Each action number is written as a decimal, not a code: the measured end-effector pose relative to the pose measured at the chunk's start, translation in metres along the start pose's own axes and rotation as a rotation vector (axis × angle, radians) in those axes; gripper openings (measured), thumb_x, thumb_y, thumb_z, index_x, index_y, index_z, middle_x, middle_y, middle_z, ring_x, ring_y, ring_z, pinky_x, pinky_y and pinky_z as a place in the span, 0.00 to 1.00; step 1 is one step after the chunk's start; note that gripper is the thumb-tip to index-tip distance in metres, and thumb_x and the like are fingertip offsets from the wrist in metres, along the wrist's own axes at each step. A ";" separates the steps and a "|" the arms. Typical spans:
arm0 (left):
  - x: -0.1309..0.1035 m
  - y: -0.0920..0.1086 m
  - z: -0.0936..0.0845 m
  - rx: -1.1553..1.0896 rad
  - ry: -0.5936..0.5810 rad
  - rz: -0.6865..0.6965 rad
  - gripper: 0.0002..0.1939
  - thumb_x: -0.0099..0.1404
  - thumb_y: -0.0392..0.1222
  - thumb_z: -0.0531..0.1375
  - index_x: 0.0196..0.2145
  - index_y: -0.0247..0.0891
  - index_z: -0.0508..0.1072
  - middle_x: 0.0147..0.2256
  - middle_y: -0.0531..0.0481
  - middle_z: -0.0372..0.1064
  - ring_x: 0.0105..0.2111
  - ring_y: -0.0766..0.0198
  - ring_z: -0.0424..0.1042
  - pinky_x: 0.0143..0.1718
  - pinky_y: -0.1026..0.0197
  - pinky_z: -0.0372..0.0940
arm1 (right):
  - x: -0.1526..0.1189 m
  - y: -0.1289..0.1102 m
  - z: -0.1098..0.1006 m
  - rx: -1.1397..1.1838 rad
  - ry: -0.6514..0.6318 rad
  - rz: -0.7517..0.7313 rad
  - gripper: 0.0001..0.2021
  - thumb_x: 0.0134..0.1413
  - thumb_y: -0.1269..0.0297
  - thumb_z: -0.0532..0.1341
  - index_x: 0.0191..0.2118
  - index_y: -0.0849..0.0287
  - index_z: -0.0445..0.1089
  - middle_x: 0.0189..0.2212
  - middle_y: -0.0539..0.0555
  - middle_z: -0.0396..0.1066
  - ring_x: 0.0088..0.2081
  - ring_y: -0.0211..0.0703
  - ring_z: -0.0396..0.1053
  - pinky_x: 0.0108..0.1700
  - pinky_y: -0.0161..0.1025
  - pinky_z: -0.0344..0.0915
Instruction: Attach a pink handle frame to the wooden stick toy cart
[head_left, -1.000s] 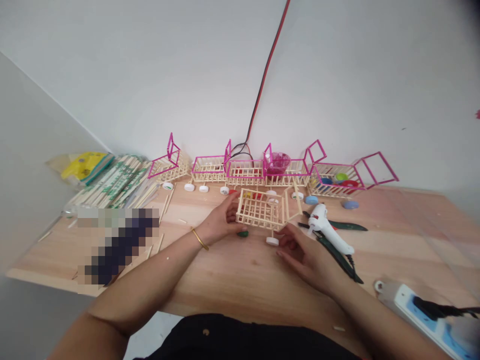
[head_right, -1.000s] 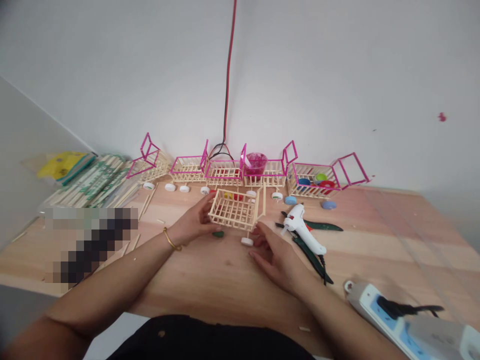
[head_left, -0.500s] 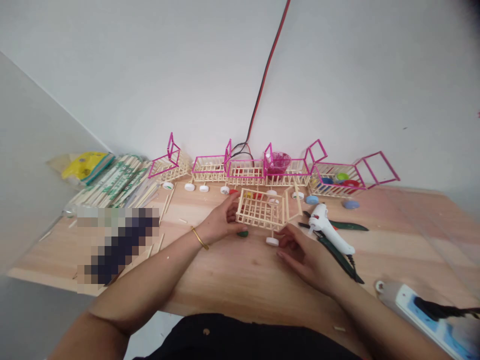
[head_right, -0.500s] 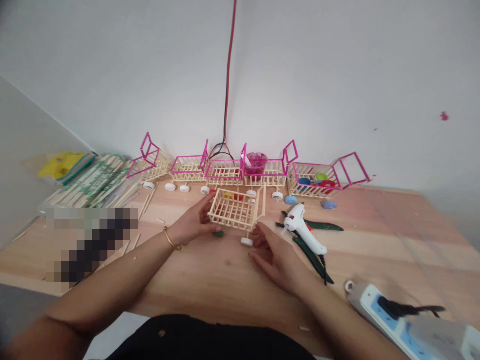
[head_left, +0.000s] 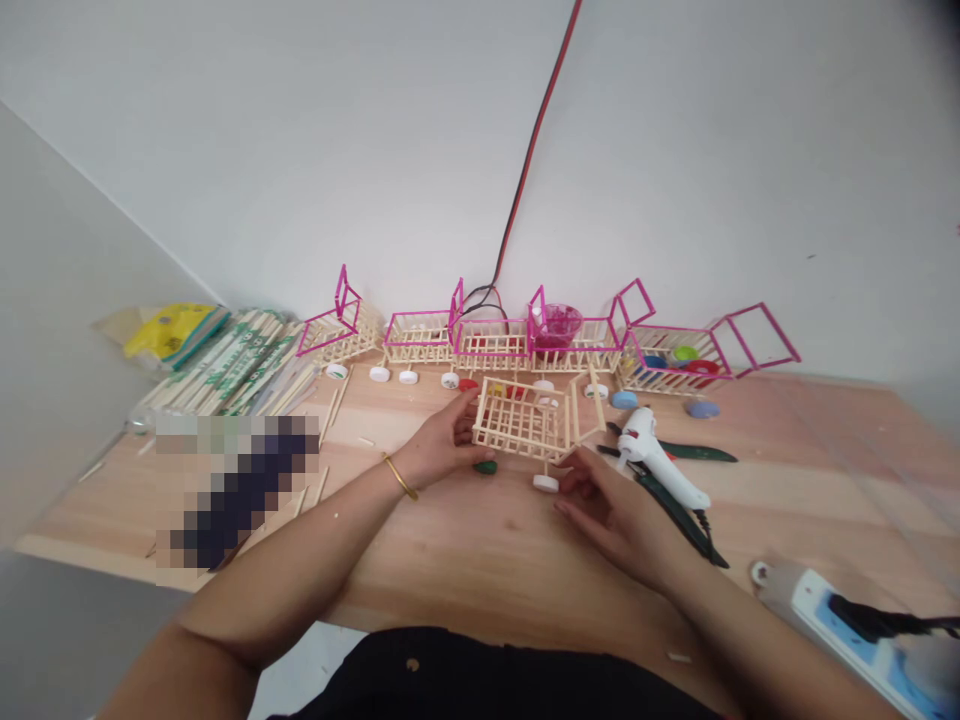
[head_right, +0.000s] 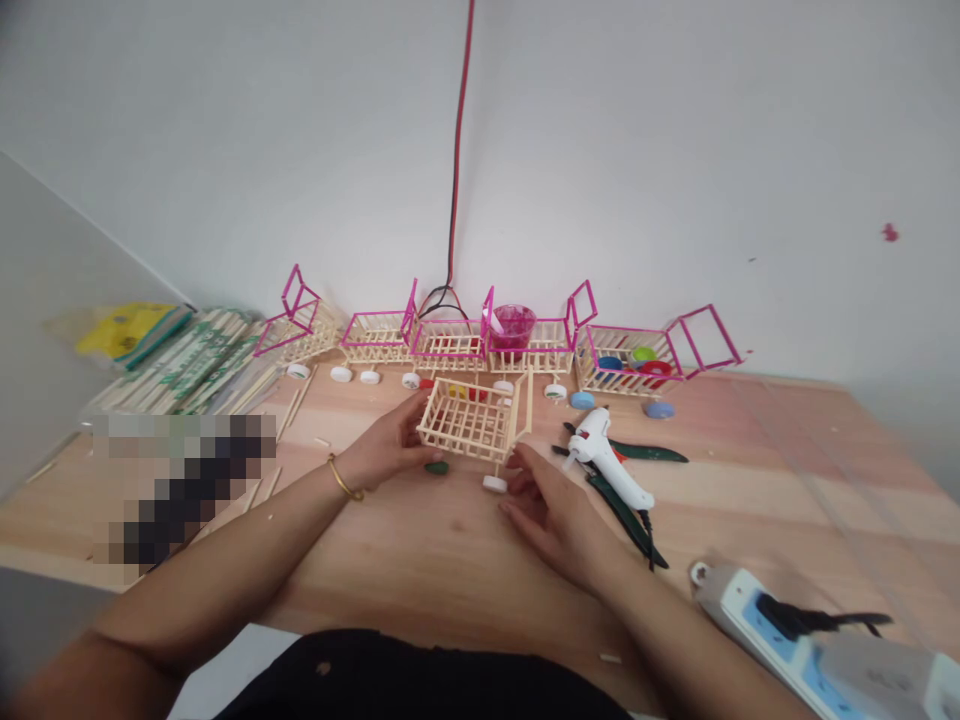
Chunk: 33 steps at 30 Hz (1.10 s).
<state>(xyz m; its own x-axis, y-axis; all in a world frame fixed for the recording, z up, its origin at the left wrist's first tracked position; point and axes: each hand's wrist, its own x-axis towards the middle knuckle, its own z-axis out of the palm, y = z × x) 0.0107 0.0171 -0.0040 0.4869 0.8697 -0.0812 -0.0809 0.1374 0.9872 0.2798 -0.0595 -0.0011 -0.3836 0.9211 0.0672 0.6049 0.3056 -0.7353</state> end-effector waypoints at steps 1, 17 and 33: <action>0.000 0.000 0.000 0.000 0.000 0.004 0.45 0.52 0.33 0.72 0.65 0.42 0.62 0.58 0.38 0.69 0.59 0.48 0.69 0.56 0.48 0.68 | 0.000 0.000 0.000 0.001 -0.002 -0.003 0.13 0.63 0.64 0.59 0.51 0.52 0.59 0.38 0.53 0.73 0.39 0.44 0.73 0.42 0.43 0.70; -0.001 0.001 0.001 0.002 0.029 0.004 0.46 0.52 0.34 0.72 0.66 0.40 0.59 0.56 0.37 0.69 0.55 0.50 0.71 0.53 0.50 0.69 | -0.002 0.003 0.000 -0.010 -0.006 -0.014 0.14 0.63 0.63 0.60 0.52 0.51 0.60 0.39 0.52 0.73 0.39 0.44 0.72 0.44 0.43 0.69; 0.001 -0.004 -0.001 0.027 0.011 0.028 0.47 0.54 0.34 0.71 0.67 0.41 0.57 0.60 0.37 0.66 0.56 0.50 0.71 0.55 0.49 0.69 | -0.004 0.011 0.007 -0.020 0.110 -0.081 0.27 0.63 0.63 0.60 0.64 0.53 0.53 0.40 0.55 0.74 0.39 0.45 0.74 0.43 0.45 0.73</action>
<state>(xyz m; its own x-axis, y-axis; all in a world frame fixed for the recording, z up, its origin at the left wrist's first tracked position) 0.0109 0.0174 -0.0079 0.4751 0.8782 -0.0547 -0.0704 0.0999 0.9925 0.2831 -0.0617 -0.0140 -0.3531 0.9139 0.2002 0.5895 0.3834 -0.7110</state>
